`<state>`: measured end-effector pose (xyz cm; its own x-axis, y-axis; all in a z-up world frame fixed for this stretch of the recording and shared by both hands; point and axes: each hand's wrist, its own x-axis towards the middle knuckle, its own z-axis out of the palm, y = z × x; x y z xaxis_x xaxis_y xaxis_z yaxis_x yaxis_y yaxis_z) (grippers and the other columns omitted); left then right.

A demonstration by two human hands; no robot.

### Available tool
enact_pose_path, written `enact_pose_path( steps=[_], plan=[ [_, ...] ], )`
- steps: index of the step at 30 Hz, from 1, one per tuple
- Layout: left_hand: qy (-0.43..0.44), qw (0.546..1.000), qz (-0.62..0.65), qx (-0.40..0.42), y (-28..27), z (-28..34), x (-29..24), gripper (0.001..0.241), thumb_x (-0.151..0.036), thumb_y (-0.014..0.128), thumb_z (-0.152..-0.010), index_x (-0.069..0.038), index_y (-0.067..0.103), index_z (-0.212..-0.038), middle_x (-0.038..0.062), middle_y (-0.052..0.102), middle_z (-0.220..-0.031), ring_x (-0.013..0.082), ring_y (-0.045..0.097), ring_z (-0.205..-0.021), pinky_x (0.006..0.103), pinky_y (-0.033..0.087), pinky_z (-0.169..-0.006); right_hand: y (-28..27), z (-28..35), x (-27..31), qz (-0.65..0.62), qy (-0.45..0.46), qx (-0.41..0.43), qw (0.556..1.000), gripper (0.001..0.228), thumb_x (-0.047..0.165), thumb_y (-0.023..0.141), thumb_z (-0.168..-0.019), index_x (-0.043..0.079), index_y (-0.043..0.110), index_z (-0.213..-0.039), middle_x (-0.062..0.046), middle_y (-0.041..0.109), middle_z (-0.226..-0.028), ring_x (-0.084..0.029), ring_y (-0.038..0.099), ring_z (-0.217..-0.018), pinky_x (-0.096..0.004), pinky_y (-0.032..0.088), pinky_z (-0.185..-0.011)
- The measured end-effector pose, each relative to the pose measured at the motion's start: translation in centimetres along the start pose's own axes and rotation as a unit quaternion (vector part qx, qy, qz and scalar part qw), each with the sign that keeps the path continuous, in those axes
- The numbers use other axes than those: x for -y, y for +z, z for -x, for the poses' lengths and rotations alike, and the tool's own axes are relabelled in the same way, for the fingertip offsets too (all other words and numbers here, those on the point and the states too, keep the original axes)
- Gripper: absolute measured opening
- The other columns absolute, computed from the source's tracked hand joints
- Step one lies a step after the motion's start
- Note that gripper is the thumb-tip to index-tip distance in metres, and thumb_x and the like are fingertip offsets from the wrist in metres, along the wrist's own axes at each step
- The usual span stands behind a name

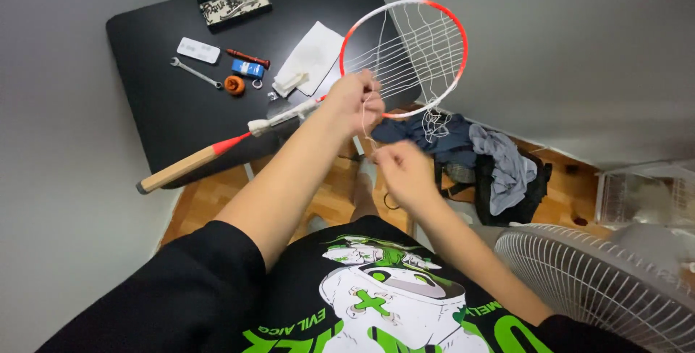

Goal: The person strings a badminton racket by hand, threading white string through the frame holes and weaving it across the existing grid. They pull the string tight, tie off the end, and trim the excess. The person then wraps orange grip tape around the racket handle.

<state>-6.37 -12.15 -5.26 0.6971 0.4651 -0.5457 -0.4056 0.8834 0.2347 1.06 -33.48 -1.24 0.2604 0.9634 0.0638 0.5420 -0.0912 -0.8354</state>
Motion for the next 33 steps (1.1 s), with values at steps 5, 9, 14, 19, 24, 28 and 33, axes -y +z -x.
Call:
enact_pose_path(
  steps=[5,9,14,19,24,28,33],
  plan=[
    [0.076,0.996,-0.015,-0.048,-0.9,2.7,-2.5,0.018,-0.004,0.043,-0.101,-0.011,0.042,-0.084,0.000,0.041,-0.068,0.0095,0.025,-0.045,0.0273,0.024,-0.039,-3.1,-4.5,-3.2,-0.039,0.076,-0.230,0.969,0.047,0.013,0.072,-0.088,0.006,0.052,-0.130,-0.008,0.058,-0.115,-0.016,0.063,-0.085,-0.032,0.052,-0.077],
    [0.078,0.989,-0.047,-0.116,1.3,5.5,-3.8,0.012,-0.013,0.043,-0.104,-0.009,0.047,-0.093,0.001,0.045,-0.071,0.0064,0.024,-0.045,0.0241,0.021,-0.039,-3.7,-5.4,-7.4,-0.234,0.245,-0.157,0.928,0.024,0.015,0.068,-0.097,0.009,0.059,-0.119,-0.005,0.066,-0.089,-0.014,0.061,-0.067,-0.030,0.051,-0.059],
    [0.073,0.991,-0.059,-0.094,-0.4,4.1,-4.4,0.008,-0.010,0.044,-0.104,-0.008,0.049,-0.098,0.000,0.046,-0.072,0.0052,0.024,-0.046,0.0229,0.022,-0.040,-5.0,-1.9,-13.1,-0.301,0.305,-0.209,0.879,0.011,0.011,0.063,-0.099,0.002,0.068,-0.101,-0.002,0.060,-0.071,-0.013,0.056,-0.057,-0.028,0.048,-0.052],
    [0.074,0.990,-0.065,-0.097,-0.7,4.3,-4.5,0.010,-0.004,0.041,-0.102,-0.007,0.050,-0.097,0.000,0.045,-0.071,0.0056,0.024,-0.045,0.0238,0.022,-0.039,-8.1,3.3,-17.2,-0.399,0.414,-0.259,0.776,0.010,0.012,0.059,-0.098,0.007,0.068,-0.098,0.003,0.052,-0.065,-0.009,0.040,-0.048,-0.026,0.033,-0.045],
    [0.062,0.989,-0.068,-0.113,-0.2,5.4,-4.9,0.016,-0.015,0.044,-0.107,-0.005,0.051,-0.097,0.000,0.047,-0.074,0.0047,0.024,-0.045,0.0214,0.024,-0.040,-9.8,6.2,-20.6,-0.444,0.522,-0.266,0.678,0.014,0.018,0.051,-0.098,0.011,0.064,-0.097,0.008,0.038,-0.064,-0.007,0.025,-0.046,-0.026,0.020,-0.046],
    [0.067,0.988,-0.069,-0.120,-0.1,5.3,-5.8,0.022,-0.021,0.045,-0.107,-0.003,0.051,-0.096,0.000,0.047,-0.074,0.0054,0.024,-0.045,0.0222,0.024,-0.039,-8.5,7.2,-26.7,-0.464,0.548,-0.275,0.640,0.016,0.019,0.048,-0.096,0.012,0.062,-0.096,0.007,0.038,-0.064,-0.008,0.027,-0.048,-0.026,0.024,-0.049],
    [0.075,0.985,-0.075,-0.134,-0.2,6.1,-6.2,0.021,-0.019,0.049,-0.105,-0.005,0.051,-0.090,0.000,0.048,-0.073,0.0052,0.026,-0.045,0.0215,0.024,-0.039,-7.7,5.0,-20.0,-0.392,0.520,-0.253,0.715,0.015,0.013,0.053,-0.092,0.013,0.061,-0.105,-0.001,0.060,-0.083,-0.015,0.047,-0.065,-0.032,0.037,-0.061]
  ],
)
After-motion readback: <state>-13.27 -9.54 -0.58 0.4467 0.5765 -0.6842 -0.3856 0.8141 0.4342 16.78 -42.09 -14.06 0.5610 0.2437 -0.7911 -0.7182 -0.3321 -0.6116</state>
